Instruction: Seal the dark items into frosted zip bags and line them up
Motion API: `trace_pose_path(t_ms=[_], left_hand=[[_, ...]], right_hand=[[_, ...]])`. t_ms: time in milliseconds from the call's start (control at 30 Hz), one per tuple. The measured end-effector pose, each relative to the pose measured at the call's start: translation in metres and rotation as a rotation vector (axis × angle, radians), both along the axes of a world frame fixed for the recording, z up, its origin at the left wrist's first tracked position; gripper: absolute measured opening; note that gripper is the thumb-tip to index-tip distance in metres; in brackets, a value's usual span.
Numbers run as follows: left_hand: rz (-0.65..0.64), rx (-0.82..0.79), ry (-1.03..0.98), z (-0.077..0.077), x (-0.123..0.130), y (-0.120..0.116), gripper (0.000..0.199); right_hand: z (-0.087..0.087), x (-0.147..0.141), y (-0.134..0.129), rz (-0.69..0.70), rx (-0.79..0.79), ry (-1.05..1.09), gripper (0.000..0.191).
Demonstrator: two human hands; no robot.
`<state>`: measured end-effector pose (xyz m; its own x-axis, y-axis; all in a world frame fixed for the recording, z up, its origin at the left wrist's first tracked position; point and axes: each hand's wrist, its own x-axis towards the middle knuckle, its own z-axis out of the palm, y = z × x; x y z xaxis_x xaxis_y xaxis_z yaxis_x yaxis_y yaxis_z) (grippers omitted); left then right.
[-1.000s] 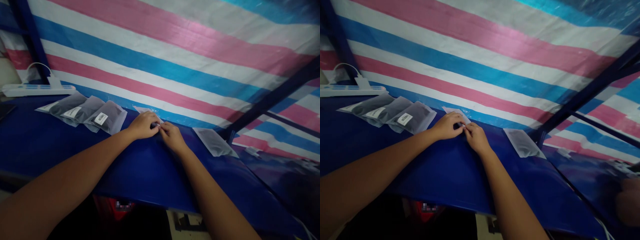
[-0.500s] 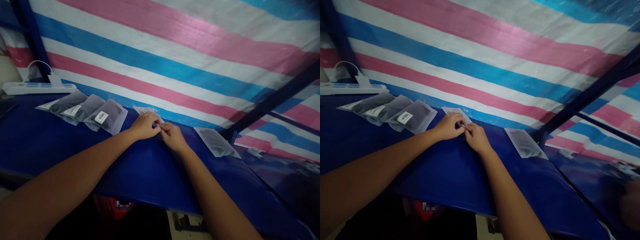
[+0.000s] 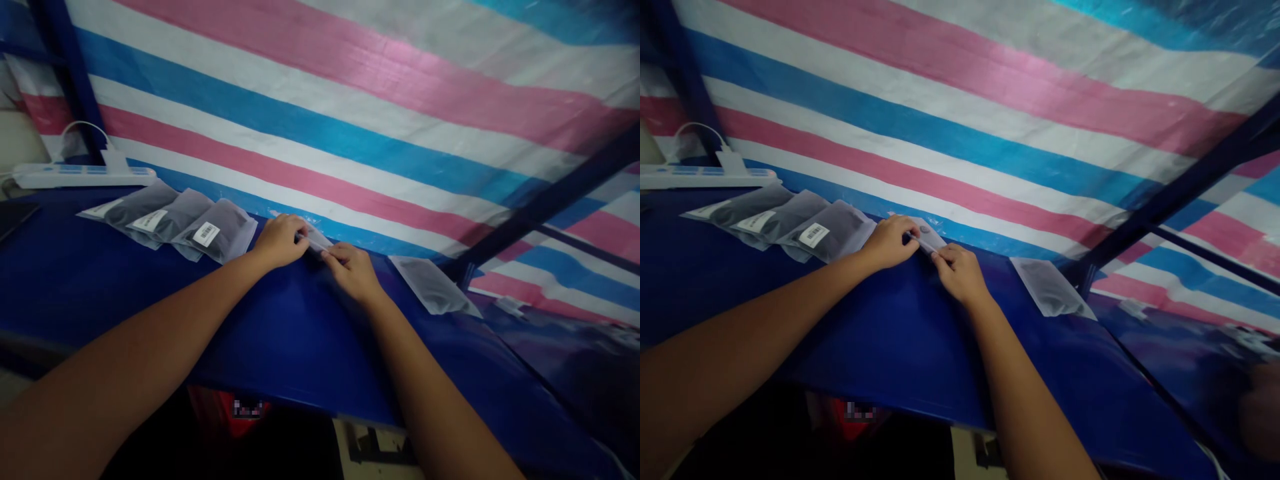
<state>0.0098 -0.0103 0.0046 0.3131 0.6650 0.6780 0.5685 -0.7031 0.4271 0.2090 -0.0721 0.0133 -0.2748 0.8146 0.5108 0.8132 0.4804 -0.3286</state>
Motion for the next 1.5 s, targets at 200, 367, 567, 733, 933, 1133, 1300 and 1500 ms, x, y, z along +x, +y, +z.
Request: trace_pose_path(t_ms=[200,367,567,733,933,1133,1300,1500], left_hand=[[0.131,-0.033,-0.015,0.001,-0.01,0.01,0.008],[0.208,-0.015,-0.06,-0.003,-0.017,0.022,0.009],[0.267,0.01,-0.085,-0.007,-0.023,0.033,0.01],[0.311,0.023,-0.123,-0.006,-0.026,0.034,0.01],[0.336,0.026,-0.162,-0.003,-0.028,0.033,0.011],[0.306,0.023,-0.164,-0.002,-0.028,0.032,0.012],[0.228,0.015,-0.213,-0.006,-0.028,0.039,0.015],[0.143,-0.001,-0.254,-0.011,-0.027,0.045,0.011]], right_hand=[[0.009,0.001,-0.007,-0.03,0.055,0.017,0.029],[0.014,0.001,-0.01,-0.05,0.102,0.055,0.031],[0.02,0.005,-0.013,-0.068,0.148,0.119,0.034],[0.022,0.013,-0.012,-0.136,0.191,0.229,0.029],[0.024,0.018,-0.01,-0.186,0.265,0.334,0.024],[0.022,0.022,-0.007,-0.252,0.259,0.331,0.024],[0.019,0.024,-0.005,-0.279,0.249,0.308,0.027],[0.01,0.034,0.005,-0.357,0.184,0.362,0.026]])
